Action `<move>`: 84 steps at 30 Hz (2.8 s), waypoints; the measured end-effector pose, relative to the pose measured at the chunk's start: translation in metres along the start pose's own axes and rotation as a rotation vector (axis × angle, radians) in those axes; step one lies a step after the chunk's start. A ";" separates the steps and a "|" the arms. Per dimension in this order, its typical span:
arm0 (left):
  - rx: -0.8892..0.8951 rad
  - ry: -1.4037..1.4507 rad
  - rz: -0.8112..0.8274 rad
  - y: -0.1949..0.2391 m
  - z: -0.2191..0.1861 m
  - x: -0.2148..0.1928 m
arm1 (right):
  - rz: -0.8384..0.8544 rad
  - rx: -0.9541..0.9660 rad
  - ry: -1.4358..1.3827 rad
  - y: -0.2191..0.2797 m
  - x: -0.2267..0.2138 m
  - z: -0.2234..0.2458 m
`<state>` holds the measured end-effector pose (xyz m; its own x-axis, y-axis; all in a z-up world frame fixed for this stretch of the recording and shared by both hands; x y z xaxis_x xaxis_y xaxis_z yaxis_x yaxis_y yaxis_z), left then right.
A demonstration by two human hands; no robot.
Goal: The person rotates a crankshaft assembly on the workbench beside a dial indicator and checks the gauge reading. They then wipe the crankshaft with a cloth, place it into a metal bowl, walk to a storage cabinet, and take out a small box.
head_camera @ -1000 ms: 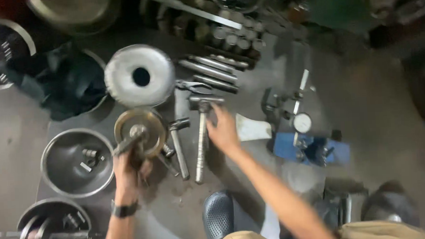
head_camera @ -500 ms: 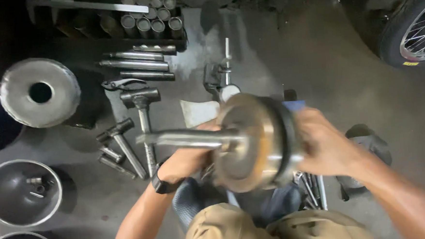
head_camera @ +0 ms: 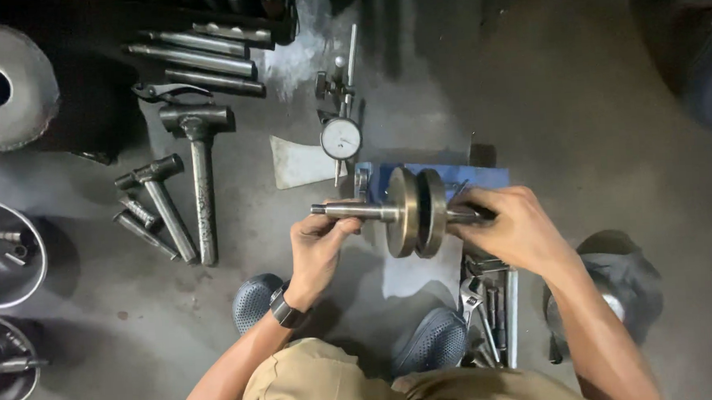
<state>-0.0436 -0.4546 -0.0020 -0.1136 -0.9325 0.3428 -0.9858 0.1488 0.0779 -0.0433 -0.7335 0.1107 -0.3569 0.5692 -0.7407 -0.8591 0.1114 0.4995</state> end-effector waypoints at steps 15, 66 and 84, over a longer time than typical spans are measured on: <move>-0.052 -0.065 -0.064 -0.005 0.044 -0.020 | -0.015 -0.032 -0.185 -0.033 0.052 -0.018; -0.023 -0.085 0.176 0.000 0.106 -0.022 | 0.126 0.442 -0.716 -0.069 0.118 -0.096; -0.015 -0.056 0.174 0.000 0.103 -0.021 | 0.150 0.390 -0.723 -0.068 0.118 -0.098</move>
<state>-0.0536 -0.4696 -0.1059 -0.2891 -0.9091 0.2999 -0.9488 0.3138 0.0366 -0.0630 -0.7541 -0.0549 -0.0200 0.9681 -0.2497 -0.5851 0.1912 0.7881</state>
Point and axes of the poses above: each hand's wrist, its own y-axis away from the middle knuckle, its own x-axis out of the palm, z = x × y, the point moved 1 cm from there along -y, towards the middle knuckle, and after that the axes turned 15 degrees about x, right-handed, at the moved point
